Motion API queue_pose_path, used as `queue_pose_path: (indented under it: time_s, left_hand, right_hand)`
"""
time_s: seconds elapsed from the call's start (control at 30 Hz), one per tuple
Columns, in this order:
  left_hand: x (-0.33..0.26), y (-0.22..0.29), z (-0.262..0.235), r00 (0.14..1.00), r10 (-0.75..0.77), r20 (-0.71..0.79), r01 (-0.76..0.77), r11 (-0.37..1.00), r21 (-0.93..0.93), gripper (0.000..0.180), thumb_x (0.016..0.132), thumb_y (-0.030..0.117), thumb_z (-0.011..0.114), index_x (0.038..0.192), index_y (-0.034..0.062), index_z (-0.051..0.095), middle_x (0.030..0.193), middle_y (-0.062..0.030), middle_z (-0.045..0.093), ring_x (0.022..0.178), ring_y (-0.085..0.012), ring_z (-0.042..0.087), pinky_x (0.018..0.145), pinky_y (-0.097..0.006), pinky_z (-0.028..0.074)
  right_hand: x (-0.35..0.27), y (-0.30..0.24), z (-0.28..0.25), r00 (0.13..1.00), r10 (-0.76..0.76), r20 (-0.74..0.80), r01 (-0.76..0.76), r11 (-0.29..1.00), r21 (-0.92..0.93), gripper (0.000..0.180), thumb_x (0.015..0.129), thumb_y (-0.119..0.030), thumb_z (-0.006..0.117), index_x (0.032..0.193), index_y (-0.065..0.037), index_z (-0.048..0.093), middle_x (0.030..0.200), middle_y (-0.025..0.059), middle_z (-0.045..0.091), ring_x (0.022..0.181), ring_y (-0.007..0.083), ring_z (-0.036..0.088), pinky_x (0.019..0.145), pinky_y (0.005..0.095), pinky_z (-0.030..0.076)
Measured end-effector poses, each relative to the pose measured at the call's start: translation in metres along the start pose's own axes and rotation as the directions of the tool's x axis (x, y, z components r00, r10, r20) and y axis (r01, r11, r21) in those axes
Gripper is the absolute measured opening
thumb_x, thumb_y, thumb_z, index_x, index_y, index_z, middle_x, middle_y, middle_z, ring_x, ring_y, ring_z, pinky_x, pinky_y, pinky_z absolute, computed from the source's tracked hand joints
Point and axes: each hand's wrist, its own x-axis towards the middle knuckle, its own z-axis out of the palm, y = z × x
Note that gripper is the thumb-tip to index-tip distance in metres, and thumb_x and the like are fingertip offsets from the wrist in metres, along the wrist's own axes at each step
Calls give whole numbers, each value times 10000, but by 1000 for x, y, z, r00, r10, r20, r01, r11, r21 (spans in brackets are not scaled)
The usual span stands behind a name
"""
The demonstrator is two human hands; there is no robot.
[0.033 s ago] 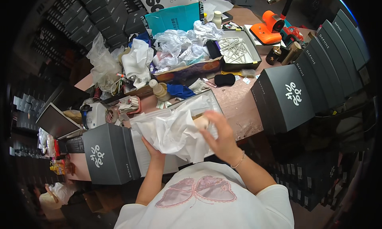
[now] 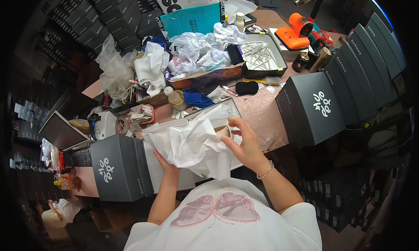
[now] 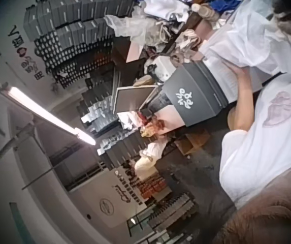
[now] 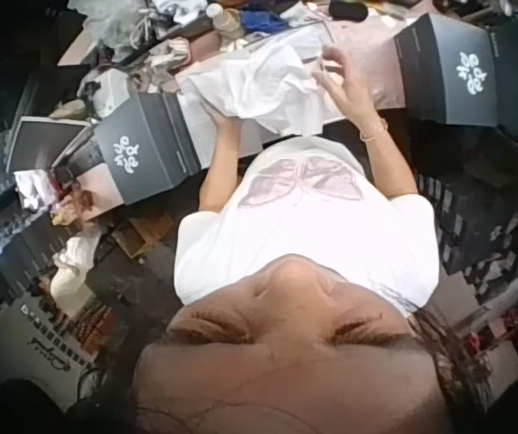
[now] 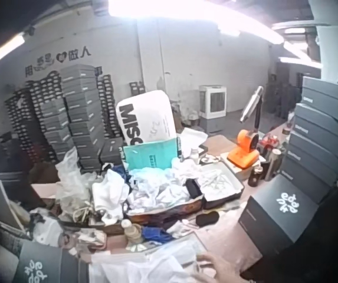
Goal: Packing high-heeled shoes into boxes by wrapping them in protective paper and placing them inside with silica gel packets.
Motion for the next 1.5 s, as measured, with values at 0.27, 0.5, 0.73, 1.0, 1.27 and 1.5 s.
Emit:
queue_pose_path:
  time_s: [0.27,0.5,0.73,1.0,1.27,1.5]
  left_hand:
    - [-22,5,-37,941,-339,8,277,780,562,553,950,498,426,1362,130,408,1277,-50,535,1167,-218,535,964,-412,457]
    - [2,59,-44,955,14,-296,40,984,176,277,879,176,608,1102,15,578,1052,-88,631,941,-216,620,841,-368,510]
    - [-36,147,59,488,394,779,-427,-670,607,342,868,131,559,1169,-31,554,1095,-155,582,1085,-254,552,908,-418,459]
    - [-33,58,-31,950,-309,-47,141,290,946,643,841,428,649,1294,-2,496,1271,-192,536,1193,-294,514,1003,-472,398]
    - [-39,-28,42,984,-171,-55,176,978,109,707,881,613,465,1316,57,428,1210,-139,538,1175,-298,507,974,-443,442]
    - [-32,-31,37,936,171,309,-351,557,753,810,865,383,662,1411,43,169,1301,-102,380,1206,-203,394,1014,-328,358]
  right_hand:
    - [-20,42,5,823,407,397,-535,317,783,612,804,-271,689,1298,-19,429,1163,96,577,1008,158,601,875,308,502]
    - [-19,56,-24,865,295,407,-492,333,804,516,764,-338,722,1143,-48,525,1260,144,523,1103,246,563,901,356,499]
    - [-35,48,-43,952,244,186,-304,840,451,405,742,-272,756,1050,-76,581,1304,149,475,1164,207,472,1002,322,354]
    - [-54,34,22,986,100,132,-142,922,360,414,730,-163,725,1081,-93,519,1365,146,379,1251,257,401,1015,337,348]
    - [-43,43,65,837,168,521,-349,897,272,294,837,-267,651,1028,-53,584,1100,138,554,1015,250,551,828,334,458]
    - [-24,69,87,812,90,576,-47,995,-88,226,856,-219,557,862,7,557,835,218,600,738,365,601,678,439,474]
